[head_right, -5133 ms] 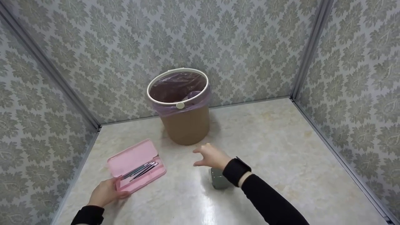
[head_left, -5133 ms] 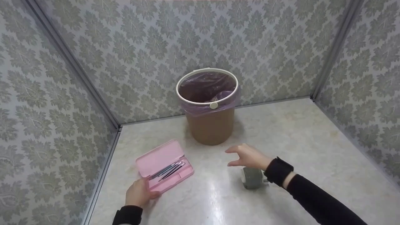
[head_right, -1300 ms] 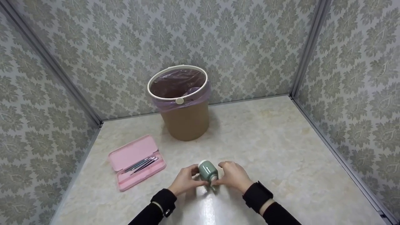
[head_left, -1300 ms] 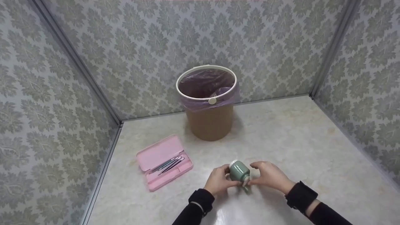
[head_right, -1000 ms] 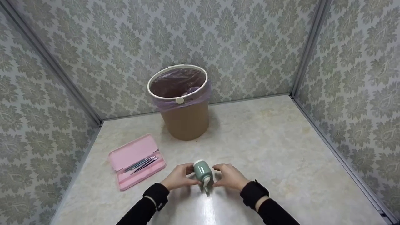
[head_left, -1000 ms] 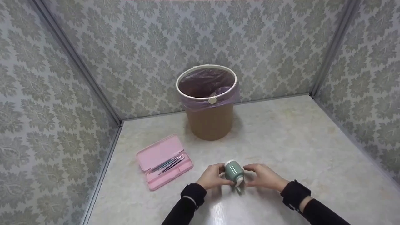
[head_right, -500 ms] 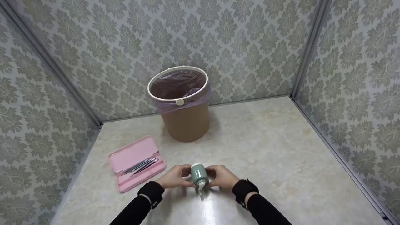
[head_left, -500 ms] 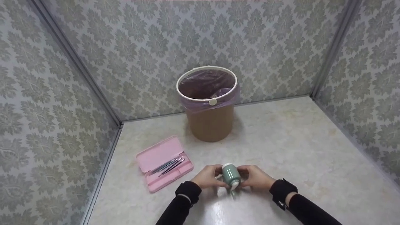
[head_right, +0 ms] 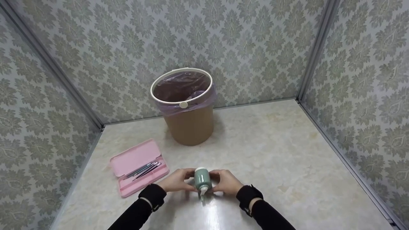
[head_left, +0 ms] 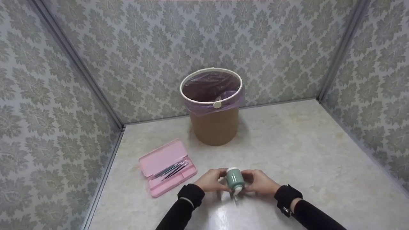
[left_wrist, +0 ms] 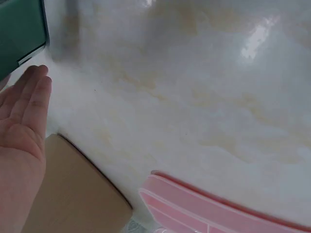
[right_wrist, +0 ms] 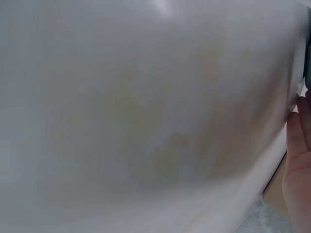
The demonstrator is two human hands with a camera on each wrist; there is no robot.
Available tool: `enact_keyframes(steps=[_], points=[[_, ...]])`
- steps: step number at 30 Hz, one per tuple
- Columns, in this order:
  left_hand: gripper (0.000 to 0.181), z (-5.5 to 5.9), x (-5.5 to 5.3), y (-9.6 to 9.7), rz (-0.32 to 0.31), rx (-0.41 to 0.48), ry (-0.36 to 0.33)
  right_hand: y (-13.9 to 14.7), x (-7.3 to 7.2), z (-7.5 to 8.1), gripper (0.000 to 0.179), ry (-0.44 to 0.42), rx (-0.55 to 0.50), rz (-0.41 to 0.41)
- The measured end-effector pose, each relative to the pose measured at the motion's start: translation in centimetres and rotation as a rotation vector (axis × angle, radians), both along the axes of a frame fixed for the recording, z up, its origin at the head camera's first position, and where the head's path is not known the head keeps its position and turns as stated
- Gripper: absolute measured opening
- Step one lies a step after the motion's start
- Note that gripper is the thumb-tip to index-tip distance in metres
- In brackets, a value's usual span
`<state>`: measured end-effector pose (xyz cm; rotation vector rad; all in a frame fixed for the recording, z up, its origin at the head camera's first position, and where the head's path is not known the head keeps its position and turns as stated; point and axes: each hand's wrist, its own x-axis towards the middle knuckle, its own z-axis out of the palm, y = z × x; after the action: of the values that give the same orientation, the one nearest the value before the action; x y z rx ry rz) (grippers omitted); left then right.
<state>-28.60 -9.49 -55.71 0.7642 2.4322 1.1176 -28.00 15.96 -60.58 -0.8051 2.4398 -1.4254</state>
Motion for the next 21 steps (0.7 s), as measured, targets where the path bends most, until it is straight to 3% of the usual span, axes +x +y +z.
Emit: enact_keyframes(steps=[5,11,16,21], points=[[0.072,1.5,0.2,-0.6,0.011,-0.096,0.069,-0.4,1.0,-0.2,0.063,0.016,-0.016,-0.075],[0.061,3.5,0.7,-0.2,0.065,-0.167,0.118,-1.1,2.5,-0.8,0.065,0.067,-0.007,-0.237],[0.065,4.3,1.8,1.6,0.185,-0.268,0.191,-2.4,4.2,-0.8,0.062,0.047,-0.028,-0.374],[0.064,3.9,2.8,3.7,0.32,-0.409,0.267,-3.8,5.6,-0.4,0.064,0.031,-0.02,-0.49]])
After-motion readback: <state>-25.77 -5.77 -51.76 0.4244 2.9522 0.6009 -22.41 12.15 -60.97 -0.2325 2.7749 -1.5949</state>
